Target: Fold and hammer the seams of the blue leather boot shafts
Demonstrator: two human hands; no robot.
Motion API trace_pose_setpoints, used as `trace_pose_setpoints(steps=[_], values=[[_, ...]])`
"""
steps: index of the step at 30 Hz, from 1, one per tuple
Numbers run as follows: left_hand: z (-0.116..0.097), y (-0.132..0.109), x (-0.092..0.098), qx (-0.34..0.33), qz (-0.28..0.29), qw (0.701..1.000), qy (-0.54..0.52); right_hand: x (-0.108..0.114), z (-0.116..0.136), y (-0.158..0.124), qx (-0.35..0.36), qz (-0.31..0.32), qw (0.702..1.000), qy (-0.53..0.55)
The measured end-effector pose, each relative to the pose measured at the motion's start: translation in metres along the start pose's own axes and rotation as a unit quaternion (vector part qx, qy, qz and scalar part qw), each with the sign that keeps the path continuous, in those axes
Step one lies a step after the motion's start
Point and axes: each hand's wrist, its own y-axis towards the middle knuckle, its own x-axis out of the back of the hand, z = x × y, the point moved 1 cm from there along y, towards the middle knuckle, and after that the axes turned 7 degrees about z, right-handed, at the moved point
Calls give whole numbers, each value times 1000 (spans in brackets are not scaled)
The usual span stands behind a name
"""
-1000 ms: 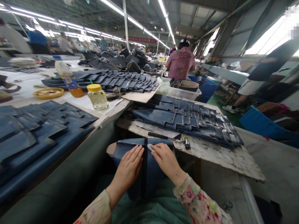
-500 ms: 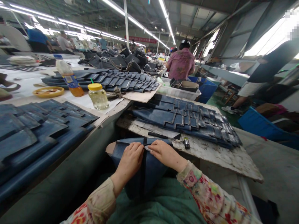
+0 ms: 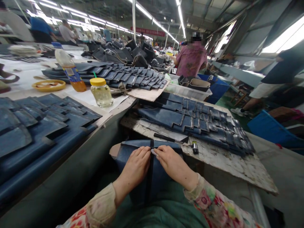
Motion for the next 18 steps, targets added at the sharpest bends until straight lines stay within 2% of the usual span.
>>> trace_pose_setpoints(steps=[4, 9, 14, 18], values=[[5, -2, -2, 4, -21, 1000, 6, 2, 2, 7, 19, 10, 1000, -22], [9, -5, 0, 12, -16, 1000, 4, -6, 7, 17, 17, 1, 998, -59], [3, -4, 2, 24, -3, 1000, -2, -16, 5, 27, -6, -26, 993, -113], [-2, -2, 3, 26, -9, 1000, -6, -16, 1, 29, 5, -45, 993, -107]])
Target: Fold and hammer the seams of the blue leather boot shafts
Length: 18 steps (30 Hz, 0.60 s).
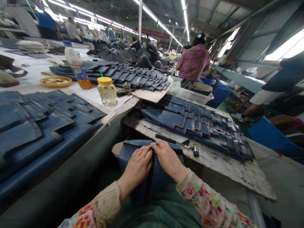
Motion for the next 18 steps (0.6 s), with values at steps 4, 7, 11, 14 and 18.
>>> trace_pose_setpoints(steps=[4, 7, 11, 14, 18], values=[[1, -3, 3, 6, -8, 1000, -15, 0, -7, 1, 4, 7, 1000, 21], [7, -10, 5, 24, -17, 999, -16, 2, -12, 1, 15, 5, 1000, 26], [16, -18, 7, 43, -32, 999, 10, 14, -8, -2, 53, -15, 998, 37], [20, -20, 7, 48, -32, 998, 18, 23, 2, -3, 96, -42, 994, 37], [23, -22, 6, 48, -36, 998, 13, 13, 11, 1, 111, -33, 992, 45]])
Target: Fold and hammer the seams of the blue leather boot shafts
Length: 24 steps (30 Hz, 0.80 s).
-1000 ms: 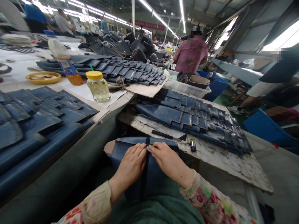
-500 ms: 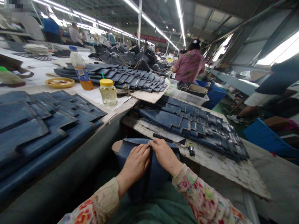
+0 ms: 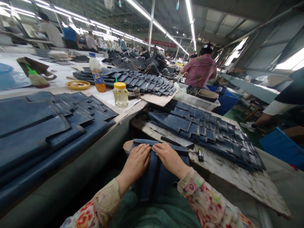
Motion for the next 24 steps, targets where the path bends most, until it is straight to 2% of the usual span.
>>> trace_pose_setpoints(steps=[5, 13, 19, 24], values=[[11, -5, 1, 5, 1, 1000, 14, -20, 4, 12, -11, 29, 1000, 4], [43, -15, 10, 21, -1, 999, 35, -23, 25, 44, -2, 61, 998, -6], [59, -24, 19, 93, 0, 996, 7, -33, 41, 71, 23, 61, 998, 2], [60, -30, 15, 162, -27, 986, -1, -38, 48, 83, 25, 58, 998, 7]])
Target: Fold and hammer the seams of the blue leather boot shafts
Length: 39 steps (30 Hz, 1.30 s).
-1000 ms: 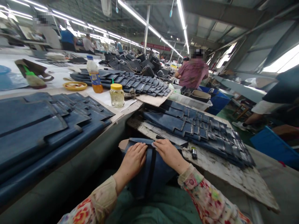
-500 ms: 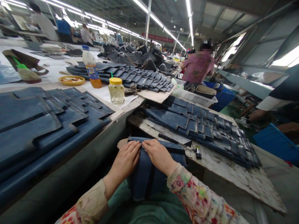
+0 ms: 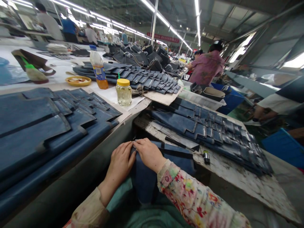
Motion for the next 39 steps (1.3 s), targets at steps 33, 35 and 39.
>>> trace_pose_setpoints(steps=[33, 35, 39], values=[[-143, 166, -89, -263, 347, 895, 93, 13, -54, -163, -245, -74, 966, -29], [-163, 176, -117, -276, 385, 874, 109, 9, -51, -164, -265, -83, 960, -27], [-193, 180, -147, -291, 416, 851, 133, 5, -50, -163, -276, -88, 957, -16]])
